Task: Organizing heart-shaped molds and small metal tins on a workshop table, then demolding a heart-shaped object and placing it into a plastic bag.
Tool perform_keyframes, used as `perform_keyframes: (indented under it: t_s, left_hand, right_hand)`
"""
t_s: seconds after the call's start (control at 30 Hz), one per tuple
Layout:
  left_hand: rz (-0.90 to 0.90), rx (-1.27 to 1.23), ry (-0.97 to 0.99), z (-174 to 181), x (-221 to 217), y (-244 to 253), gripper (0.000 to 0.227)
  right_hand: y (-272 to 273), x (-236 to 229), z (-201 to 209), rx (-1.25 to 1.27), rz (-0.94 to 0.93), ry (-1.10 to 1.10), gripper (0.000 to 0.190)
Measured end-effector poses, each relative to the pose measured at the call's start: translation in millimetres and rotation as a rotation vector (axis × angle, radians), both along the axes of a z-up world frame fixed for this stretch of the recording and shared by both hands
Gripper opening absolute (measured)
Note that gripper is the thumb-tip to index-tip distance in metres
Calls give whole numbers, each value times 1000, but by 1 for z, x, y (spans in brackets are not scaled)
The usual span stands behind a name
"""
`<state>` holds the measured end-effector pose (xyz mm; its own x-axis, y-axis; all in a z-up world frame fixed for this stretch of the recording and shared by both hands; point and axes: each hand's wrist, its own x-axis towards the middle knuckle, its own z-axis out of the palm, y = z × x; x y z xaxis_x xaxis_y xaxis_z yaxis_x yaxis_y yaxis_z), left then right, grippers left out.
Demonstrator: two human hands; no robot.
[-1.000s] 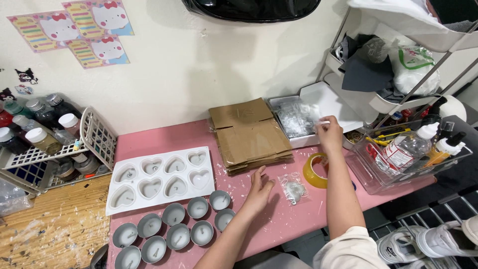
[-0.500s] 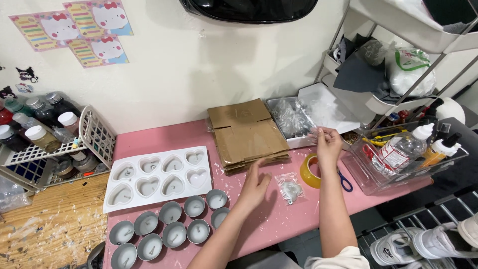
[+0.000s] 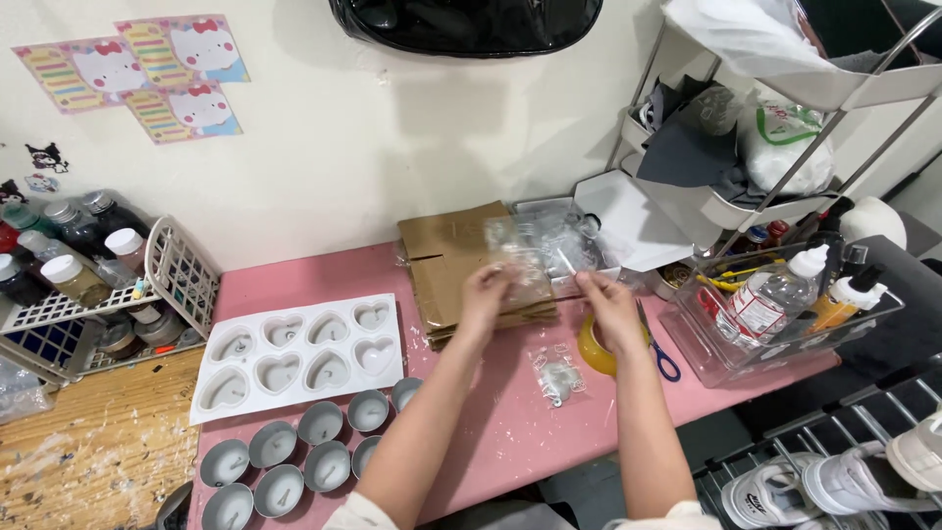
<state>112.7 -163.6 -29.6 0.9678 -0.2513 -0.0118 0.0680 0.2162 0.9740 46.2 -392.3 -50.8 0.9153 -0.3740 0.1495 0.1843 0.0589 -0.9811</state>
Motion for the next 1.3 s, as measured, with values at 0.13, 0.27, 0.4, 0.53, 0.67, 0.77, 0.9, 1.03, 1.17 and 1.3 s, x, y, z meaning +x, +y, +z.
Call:
perform_keyframes:
  t_s: [0.13,0.27,0.4,0.53,0.67,0.77,0.9,1.03,1.17,1.3]
  left_hand:
    - [-12,-238,-53,6,-8,62,37]
    - [59,-116,-130,17,-35,126,29]
    - [145,29,-191,13,-58,185,23]
    - [210,68,-251,24,-69,226,23]
    - [247,-31,-268,24,-61,254,20]
    - [303,18,-277,20,-53,266,19]
    - [340,102,-259,21,-54,269,19]
    - [335,123,-310,23,-69,264,20]
    - [291,166,-300,41,-87,261,20]
    - [291,266,-235,43,-90,262,21]
  right_hand:
    - [-40,58,-3,-199,-170,100,28]
    - [-67,111,-14,-770,-195,280,48]
    - [-29,107,33,-1221,-352,622,78]
    - [-2,92,46,-1360,-420,453,74]
    - [-12,109,12,-1551,-307,287,72]
    - [-9,113,12,-1539,-364,207,81]
    - [-11,121,6,-1763,-335,282,52]
    - [-28,134,-15,-1658,-4,79,55]
    - [-17,129,8,-1623,6,294,47]
    - [5,124,24,-1667,-179,642,65]
